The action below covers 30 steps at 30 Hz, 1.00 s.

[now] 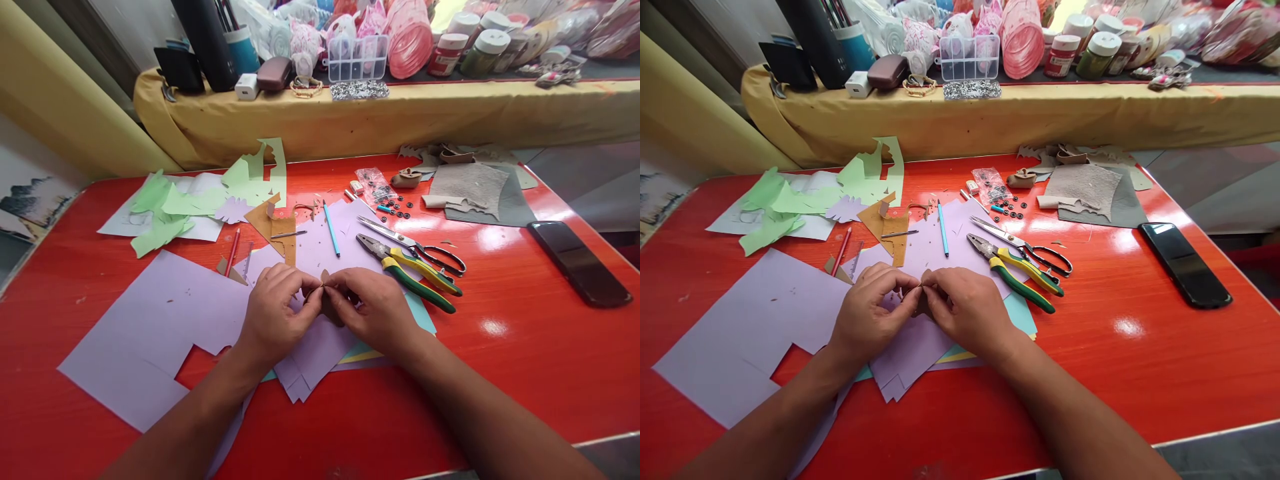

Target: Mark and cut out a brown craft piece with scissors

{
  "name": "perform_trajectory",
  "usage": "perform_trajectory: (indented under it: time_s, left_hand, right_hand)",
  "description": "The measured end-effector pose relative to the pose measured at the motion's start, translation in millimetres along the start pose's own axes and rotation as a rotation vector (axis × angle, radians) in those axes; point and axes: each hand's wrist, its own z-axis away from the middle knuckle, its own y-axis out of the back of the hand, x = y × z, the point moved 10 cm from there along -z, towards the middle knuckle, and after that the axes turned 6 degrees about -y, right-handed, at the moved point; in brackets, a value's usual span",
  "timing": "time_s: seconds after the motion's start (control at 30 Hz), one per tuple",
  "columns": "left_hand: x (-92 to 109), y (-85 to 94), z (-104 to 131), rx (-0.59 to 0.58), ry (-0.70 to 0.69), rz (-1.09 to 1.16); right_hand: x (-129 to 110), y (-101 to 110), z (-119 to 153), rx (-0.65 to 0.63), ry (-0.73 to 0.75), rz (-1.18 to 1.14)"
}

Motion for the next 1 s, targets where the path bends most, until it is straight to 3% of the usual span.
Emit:
perform_trajectory:
  time_s: [0.1, 0.3, 0.43, 0.7, 1.0]
  left_hand:
    - [-0.3, -1.3, 0.6, -0.007, 0.014, 0.002]
    - [-18.6, -2.8, 4.4, -0.014, 0.241, 0.13]
    - [-22.7, -2.7, 5.8, -0.01, 0.304, 0.195]
    - [-37.3, -16.6, 15.8, -0.082, 0.512, 0.397]
    - [-41.9, -25.0, 21.5, -0.135, 0.577, 0.502]
  right_hand:
    - [0.7, -1.5, 0.1, -0.005, -0.024, 0.01]
    - [17.1, 2.4, 0.0, 0.027, -0.203, -0.1]
    - [29.7, 2.7, -0.1, 0.023, -0.303, -0.12]
    - [28.1, 6.7, -1.0, 0.031, -0.303, -0.134]
    - [28.7, 14.6, -5.1, 0.056, -0.325, -0.176]
